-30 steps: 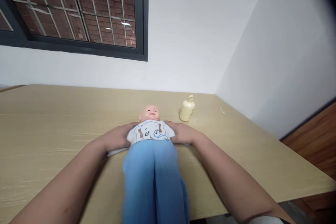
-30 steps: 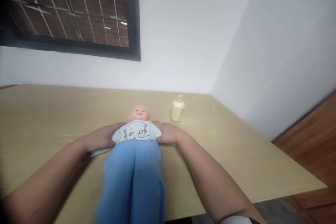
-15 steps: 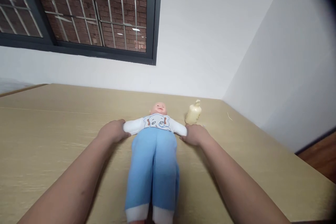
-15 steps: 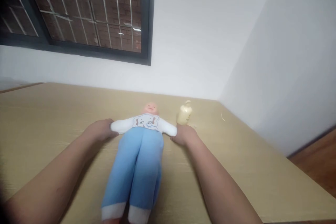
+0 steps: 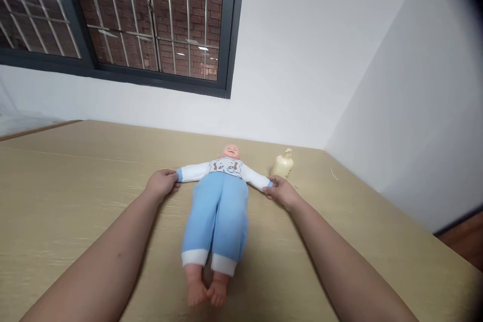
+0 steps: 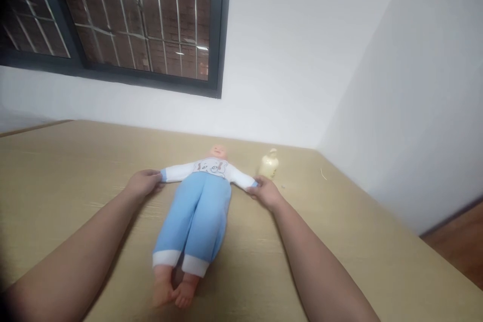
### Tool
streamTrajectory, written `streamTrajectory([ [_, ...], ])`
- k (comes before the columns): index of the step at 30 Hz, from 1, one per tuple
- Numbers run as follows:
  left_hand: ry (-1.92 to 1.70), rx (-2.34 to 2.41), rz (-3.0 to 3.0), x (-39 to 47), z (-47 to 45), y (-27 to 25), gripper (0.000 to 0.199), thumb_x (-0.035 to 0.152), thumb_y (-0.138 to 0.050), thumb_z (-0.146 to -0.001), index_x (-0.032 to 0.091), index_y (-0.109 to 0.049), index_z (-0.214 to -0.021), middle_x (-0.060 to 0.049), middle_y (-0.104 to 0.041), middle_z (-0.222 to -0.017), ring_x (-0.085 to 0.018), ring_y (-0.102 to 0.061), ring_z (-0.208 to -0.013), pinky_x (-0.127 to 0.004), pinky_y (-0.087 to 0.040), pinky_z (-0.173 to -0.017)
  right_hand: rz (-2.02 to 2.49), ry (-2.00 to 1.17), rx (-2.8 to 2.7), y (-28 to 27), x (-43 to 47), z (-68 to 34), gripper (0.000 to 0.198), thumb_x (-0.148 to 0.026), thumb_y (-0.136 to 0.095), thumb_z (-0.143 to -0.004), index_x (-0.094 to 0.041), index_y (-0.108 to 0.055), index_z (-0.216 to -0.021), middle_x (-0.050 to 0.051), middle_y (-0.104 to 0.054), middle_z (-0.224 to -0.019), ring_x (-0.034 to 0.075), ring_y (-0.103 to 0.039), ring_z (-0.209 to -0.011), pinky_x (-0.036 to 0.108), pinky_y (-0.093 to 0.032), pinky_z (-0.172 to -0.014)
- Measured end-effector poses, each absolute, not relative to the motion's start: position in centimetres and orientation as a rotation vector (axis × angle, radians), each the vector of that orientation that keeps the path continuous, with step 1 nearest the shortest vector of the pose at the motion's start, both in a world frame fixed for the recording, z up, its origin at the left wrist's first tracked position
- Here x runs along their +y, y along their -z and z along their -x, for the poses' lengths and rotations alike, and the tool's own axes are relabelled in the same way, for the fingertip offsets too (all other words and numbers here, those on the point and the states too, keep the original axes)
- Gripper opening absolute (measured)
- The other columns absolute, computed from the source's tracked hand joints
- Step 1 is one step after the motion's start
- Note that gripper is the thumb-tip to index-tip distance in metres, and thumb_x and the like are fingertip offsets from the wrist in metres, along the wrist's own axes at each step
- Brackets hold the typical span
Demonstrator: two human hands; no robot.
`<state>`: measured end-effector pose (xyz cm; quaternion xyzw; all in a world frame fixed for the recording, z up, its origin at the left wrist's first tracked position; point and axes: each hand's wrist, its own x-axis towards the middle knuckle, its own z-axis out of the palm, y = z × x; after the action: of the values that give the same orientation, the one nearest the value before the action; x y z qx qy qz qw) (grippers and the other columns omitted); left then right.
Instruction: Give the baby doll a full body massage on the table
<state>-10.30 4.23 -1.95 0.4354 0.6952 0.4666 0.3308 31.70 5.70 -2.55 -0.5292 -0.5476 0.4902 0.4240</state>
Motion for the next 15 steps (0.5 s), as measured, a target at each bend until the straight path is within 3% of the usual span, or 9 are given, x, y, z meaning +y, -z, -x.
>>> streamTrajectory([
  [4,-1.364,1.657,-0.988,4.8,9.8,2.5,0.028,0.022,-0.072,-0.064,0.010,-0.071,-0.089,-0.008,-0.070,-0.070,-0.016,-0.065,-0.059,-0.026,-0.055,-0.059,1.141,-1.342,-1.183,3.5,6.4,-31.5,0.035,-0.018,-0.071,-0.074,-0.017,-0.064,-0.108,0.009,-0.070,-0.108,0.019,-0.070,-0.098,0.028,-0.058,-0.085],
  [8,-1.396,1.569,-0.953,4.8,9.4,2.6,0.032,0.021,-0.076,-0.063,0.009,-0.073,-0.093,-0.010,-0.073,-0.078,-0.016,-0.068,-0.066,-0.025,-0.057,-0.063,1.083,-1.394,-1.147,3.4,6.4,-31.0,0.034,-0.012,-0.066,-0.073,-0.016,-0.066,-0.107,0.010,-0.069,-0.111,0.019,-0.069,-0.103,0.029,-0.057,-0.091],
  [12,-1.376,1.614,-0.993,4.5,9.3,2.4,0.032,0.022,-0.071,-0.067,0.009,-0.073,-0.097,-0.010,-0.074,-0.079,-0.017,-0.068,-0.067,-0.027,-0.056,-0.066,1.132,-1.353,-1.128,3.5,6.3,-30.7,0.019,-0.013,-0.070,-0.073,-0.013,-0.066,-0.092,0.008,-0.067,-0.088,0.015,-0.069,-0.077,0.024,-0.060,-0.074],
  [15,-1.347,1.756,-1.050,4.3,9.3,2.4,0.029,0.025,-0.068,-0.068,0.012,-0.074,-0.094,-0.008,-0.072,-0.069,-0.023,-0.069,-0.070,-0.032,-0.054,-0.067,1.195,-1.275,-1.124,3.7,6.5,-30.8,0.015,-0.018,-0.074,-0.074,-0.012,-0.065,-0.085,0.003,-0.061,-0.069,0.009,-0.057,-0.054,0.019,-0.052,-0.052],
])
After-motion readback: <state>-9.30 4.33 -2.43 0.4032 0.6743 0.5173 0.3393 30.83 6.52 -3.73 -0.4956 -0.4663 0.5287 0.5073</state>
